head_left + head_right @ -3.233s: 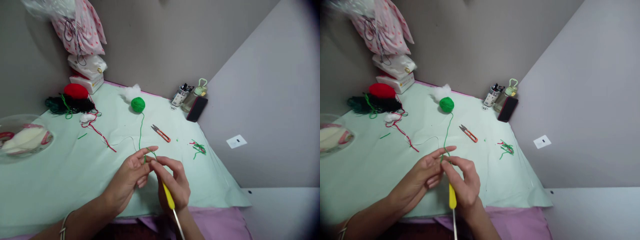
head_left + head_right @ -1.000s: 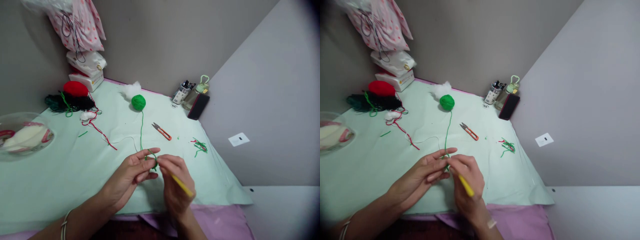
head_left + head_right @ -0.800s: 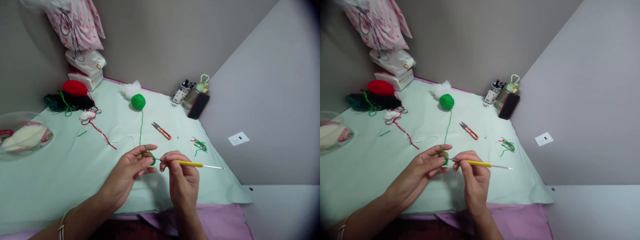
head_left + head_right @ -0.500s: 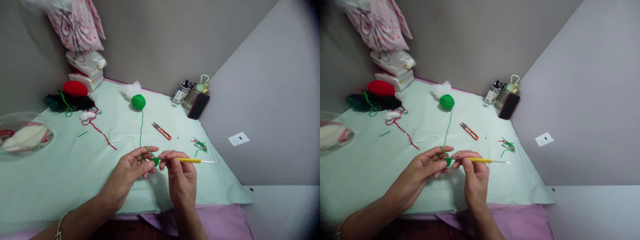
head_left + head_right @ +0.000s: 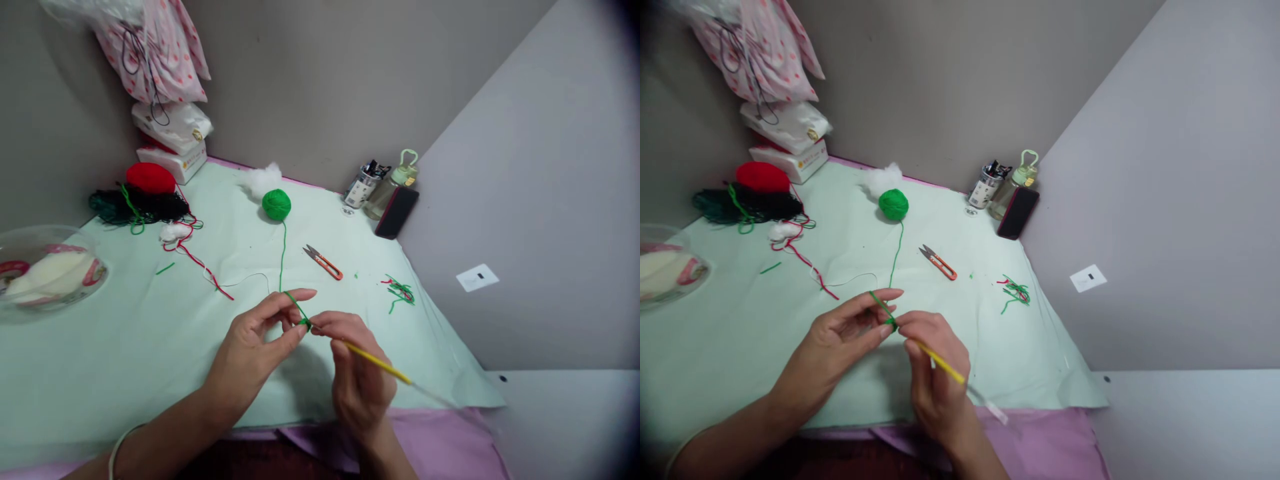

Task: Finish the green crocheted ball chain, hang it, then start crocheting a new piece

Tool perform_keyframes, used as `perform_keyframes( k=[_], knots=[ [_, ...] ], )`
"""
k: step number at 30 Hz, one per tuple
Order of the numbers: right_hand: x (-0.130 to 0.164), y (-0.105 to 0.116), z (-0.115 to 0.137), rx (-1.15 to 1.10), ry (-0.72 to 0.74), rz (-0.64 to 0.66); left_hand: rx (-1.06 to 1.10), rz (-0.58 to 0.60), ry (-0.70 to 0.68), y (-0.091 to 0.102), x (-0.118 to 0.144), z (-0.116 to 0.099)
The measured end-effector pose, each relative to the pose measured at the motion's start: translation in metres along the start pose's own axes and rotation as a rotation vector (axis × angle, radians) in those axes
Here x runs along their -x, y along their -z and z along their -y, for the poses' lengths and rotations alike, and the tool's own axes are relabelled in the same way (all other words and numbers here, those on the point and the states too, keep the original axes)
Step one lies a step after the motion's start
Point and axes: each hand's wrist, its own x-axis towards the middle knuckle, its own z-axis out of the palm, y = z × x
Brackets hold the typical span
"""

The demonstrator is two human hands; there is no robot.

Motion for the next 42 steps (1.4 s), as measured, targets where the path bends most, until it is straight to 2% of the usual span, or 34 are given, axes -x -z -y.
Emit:
perform_keyframes(
  k=[2, 5, 7, 9, 12, 14, 17, 21, 23, 25, 28, 31, 35, 42],
  knots=[
    [0.004, -0.002, -0.004, 0.156, 0.109, 0.037, 0.04, -0.019, 0.007, -0.003, 0.0, 0.0],
    [0.01, -0.005, -0.008, 0.355, 0.209, 0.03, 0.279, 0.035, 0.164, -0.005, -0.001, -0.002],
    [0.011, -0.005, -0.008, 0.313, 0.19, -0.01, 0.444, 0.11, 0.302, -0.005, -0.004, -0.003],
    [0.007, -0.004, -0.005, 0.128, 0.06, -0.073, 0.53, 0.158, 0.356, -0.002, -0.007, -0.005],
    [-0.002, -0.003, 0.0, -0.211, -0.178, -0.17, 0.499, 0.128, 0.286, 0.0, -0.008, -0.007],
    [-0.008, -0.004, 0.002, -0.331, -0.245, -0.176, 0.423, 0.103, 0.229, -0.001, -0.006, -0.008],
    [-0.009, -0.007, 0.003, -0.282, -0.223, -0.13, 0.31, 0.09, 0.165, -0.005, -0.002, -0.005],
    [0.001, -0.01, 0.0, -0.025, -0.113, -0.099, 0.268, 0.05, 0.138, -0.008, -0.001, -0.001],
    [0.006, -0.009, -0.002, 0.114, -0.03, -0.086, 0.313, 0.059, 0.19, -0.008, -0.003, 0.0],
    [0.008, -0.006, -0.003, 0.153, 0.015, -0.074, 0.4, 0.098, 0.278, -0.007, -0.006, -0.001],
    [0.002, -0.001, -0.004, 0.007, -0.097, -0.123, 0.526, 0.127, 0.345, -0.005, -0.009, -0.003],
    [-0.006, 0.0, -0.003, -0.216, -0.241, -0.191, 0.466, 0.07, 0.27, -0.004, -0.009, -0.004],
    [-0.008, -0.005, -0.003, -0.289, -0.271, -0.128, 0.297, 0.063, 0.176, -0.007, -0.005, -0.003],
    [-0.004, -0.005, -0.008, -0.397, -0.351, -0.12, 0.266, 0.127, 0.158, -0.006, -0.002, -0.003]
  ],
)
